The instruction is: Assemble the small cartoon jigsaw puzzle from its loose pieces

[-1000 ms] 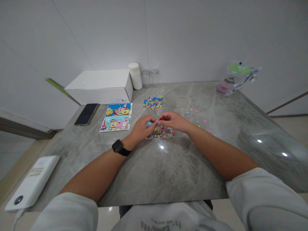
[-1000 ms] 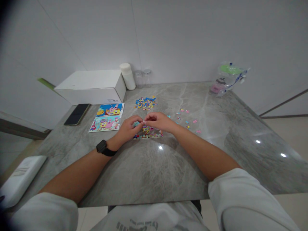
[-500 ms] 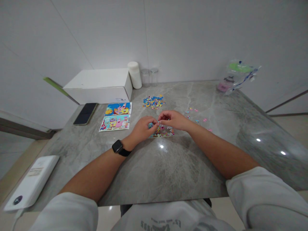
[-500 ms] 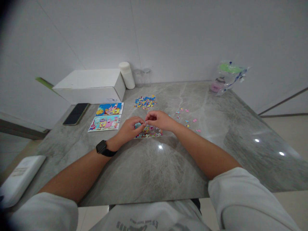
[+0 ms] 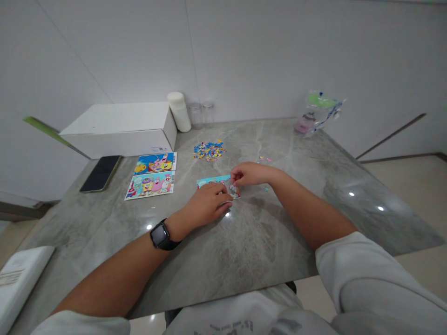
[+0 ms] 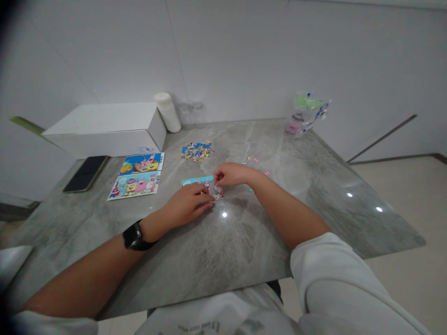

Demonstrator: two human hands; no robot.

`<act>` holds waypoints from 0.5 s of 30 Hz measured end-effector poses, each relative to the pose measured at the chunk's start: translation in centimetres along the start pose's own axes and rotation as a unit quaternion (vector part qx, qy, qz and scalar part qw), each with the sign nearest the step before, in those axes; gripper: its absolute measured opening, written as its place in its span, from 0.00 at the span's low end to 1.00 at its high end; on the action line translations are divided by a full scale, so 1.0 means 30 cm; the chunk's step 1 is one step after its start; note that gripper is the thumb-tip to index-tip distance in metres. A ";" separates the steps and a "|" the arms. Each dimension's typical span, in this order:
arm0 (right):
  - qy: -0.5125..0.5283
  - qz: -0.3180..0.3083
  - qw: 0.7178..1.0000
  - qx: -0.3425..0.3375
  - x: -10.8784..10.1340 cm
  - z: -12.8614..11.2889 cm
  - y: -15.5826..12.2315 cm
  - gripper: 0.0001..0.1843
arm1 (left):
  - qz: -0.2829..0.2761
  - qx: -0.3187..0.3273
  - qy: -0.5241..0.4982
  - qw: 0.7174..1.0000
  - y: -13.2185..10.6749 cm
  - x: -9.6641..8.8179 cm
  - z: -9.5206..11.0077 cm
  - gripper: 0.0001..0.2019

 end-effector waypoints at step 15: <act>-0.106 -0.068 0.991 0.048 0.033 -0.044 -0.004 0.10 | -0.037 0.015 0.035 0.999 -0.008 0.032 -0.011 0.16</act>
Point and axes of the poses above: each hand's wrist, its own y-axis towards the middle knuckle, its own x-axis out of the palm, z = x × y, the point moved 7 cm from there along y, towards the middle knuckle, and after that the axes turned 9 degrees about -y, right-handed, at the moved point
